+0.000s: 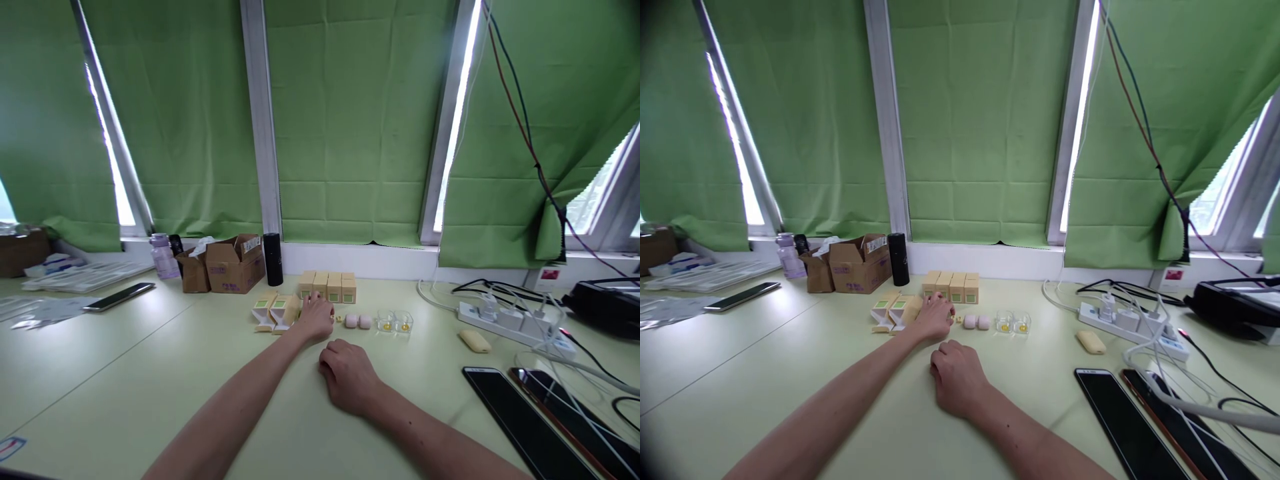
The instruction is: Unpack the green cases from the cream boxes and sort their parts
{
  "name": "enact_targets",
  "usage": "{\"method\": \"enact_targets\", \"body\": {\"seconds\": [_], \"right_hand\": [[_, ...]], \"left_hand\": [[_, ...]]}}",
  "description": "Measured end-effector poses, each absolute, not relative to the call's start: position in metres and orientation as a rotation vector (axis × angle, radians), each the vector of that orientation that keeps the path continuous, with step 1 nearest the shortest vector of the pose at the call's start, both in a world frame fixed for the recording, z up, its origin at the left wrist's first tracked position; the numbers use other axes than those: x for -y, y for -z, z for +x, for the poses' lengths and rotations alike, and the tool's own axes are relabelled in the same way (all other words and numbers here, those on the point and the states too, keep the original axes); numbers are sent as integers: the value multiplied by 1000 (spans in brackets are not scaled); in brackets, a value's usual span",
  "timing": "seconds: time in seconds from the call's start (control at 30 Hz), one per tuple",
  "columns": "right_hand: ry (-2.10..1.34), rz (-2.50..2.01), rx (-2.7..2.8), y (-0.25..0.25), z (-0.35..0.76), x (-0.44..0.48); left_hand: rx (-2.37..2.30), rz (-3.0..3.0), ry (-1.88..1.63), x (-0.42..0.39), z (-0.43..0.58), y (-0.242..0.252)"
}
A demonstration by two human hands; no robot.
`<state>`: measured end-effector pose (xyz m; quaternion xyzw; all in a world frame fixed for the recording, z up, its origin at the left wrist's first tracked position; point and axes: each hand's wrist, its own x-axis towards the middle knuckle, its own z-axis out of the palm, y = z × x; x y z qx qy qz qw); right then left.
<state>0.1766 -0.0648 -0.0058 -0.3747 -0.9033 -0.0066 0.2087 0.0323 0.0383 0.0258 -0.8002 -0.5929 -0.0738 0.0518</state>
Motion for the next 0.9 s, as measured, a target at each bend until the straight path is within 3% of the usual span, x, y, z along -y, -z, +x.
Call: {"method": "enact_targets", "body": {"seconds": [0.9], "right_hand": [[-14,-1063,2513,2,175,67]], "left_hand": [[1767,-2544,48,-41,-37,-54]]}}
